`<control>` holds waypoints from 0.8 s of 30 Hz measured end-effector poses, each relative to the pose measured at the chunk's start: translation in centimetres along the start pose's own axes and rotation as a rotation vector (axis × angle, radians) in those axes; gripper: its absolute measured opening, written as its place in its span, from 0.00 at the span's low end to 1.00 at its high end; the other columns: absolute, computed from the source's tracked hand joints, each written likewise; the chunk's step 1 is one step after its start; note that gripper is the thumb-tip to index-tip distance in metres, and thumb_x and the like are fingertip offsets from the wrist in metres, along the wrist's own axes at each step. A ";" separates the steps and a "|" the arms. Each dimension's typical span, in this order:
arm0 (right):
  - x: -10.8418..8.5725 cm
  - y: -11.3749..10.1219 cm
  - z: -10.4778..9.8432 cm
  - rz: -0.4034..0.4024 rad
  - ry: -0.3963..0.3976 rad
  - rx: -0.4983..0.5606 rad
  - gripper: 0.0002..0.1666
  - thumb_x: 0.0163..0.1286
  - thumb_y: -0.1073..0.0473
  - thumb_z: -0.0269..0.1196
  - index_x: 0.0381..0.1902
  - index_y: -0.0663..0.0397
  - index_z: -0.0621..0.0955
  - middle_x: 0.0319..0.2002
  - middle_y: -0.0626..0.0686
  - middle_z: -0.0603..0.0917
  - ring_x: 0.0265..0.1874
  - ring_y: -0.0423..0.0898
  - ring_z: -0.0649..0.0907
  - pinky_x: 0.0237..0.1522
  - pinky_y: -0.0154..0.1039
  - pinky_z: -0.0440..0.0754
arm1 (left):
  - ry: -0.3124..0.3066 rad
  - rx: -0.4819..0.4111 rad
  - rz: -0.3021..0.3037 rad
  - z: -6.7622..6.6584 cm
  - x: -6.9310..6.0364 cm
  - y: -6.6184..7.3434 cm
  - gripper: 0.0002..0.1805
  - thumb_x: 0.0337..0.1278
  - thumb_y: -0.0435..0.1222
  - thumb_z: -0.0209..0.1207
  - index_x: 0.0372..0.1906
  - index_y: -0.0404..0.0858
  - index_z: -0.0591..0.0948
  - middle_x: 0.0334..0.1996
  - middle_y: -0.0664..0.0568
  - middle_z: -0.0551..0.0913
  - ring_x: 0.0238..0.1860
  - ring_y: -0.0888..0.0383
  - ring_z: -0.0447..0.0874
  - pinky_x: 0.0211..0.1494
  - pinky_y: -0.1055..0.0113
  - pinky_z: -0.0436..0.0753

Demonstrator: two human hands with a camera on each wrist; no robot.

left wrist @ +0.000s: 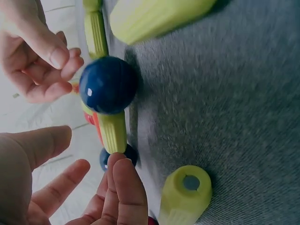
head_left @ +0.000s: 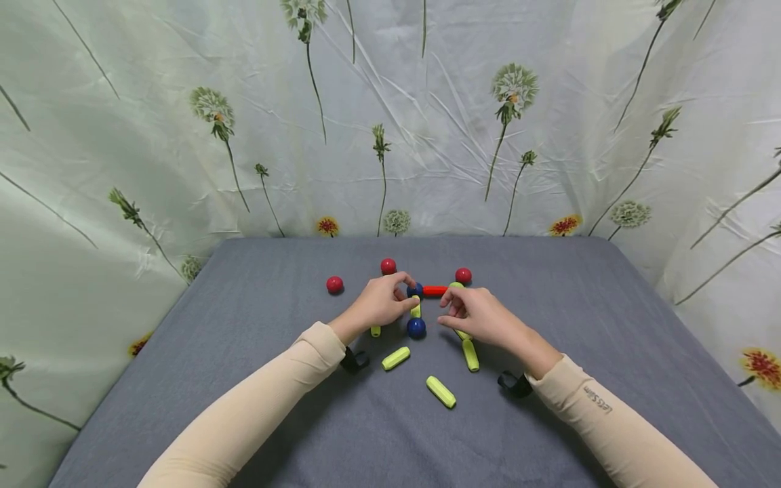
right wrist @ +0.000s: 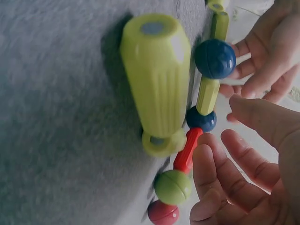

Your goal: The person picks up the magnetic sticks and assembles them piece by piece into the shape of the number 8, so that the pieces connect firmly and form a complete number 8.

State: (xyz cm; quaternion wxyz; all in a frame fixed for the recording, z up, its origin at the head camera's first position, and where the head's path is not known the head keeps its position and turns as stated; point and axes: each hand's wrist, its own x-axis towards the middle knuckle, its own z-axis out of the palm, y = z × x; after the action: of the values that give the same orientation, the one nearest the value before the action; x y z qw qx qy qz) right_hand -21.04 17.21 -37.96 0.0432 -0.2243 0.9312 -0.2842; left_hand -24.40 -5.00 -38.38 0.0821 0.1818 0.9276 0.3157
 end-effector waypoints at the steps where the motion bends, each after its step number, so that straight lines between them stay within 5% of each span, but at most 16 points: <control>1: 0.0 0.1 -0.1 -0.002 0.004 0.000 0.18 0.58 0.50 0.68 0.42 0.53 0.78 0.26 0.44 0.81 0.25 0.37 0.78 0.28 0.30 0.76 | -0.007 0.002 0.006 0.0 -0.2 0.1 0.17 0.57 0.48 0.60 0.50 0.50 0.76 0.30 0.55 0.82 0.28 0.59 0.78 0.29 0.66 0.76; 8: -0.4 0.8 -0.6 -0.004 0.010 -0.005 0.18 0.58 0.50 0.68 0.42 0.53 0.79 0.27 0.45 0.81 0.27 0.37 0.79 0.29 0.30 0.77 | -0.070 0.015 0.036 0.1 -1.4 0.4 0.21 0.53 0.51 0.63 0.51 0.52 0.75 0.33 0.56 0.82 0.29 0.60 0.78 0.30 0.67 0.77; 24: -1.4 2.1 -1.0 0.099 -0.064 -0.029 0.18 0.57 0.48 0.68 0.42 0.49 0.78 0.29 0.45 0.81 0.28 0.38 0.78 0.33 0.33 0.76 | -0.104 0.013 0.068 0.6 -2.5 0.3 0.21 0.45 0.46 0.69 0.48 0.50 0.78 0.34 0.54 0.81 0.30 0.60 0.77 0.33 0.67 0.76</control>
State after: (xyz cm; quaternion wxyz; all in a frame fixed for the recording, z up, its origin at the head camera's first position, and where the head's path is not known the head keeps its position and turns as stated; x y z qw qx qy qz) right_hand -20.77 19.90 -38.32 0.0838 -0.1876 0.9433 -0.2607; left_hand -21.81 -5.41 -38.55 0.1183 0.2299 0.9175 0.3022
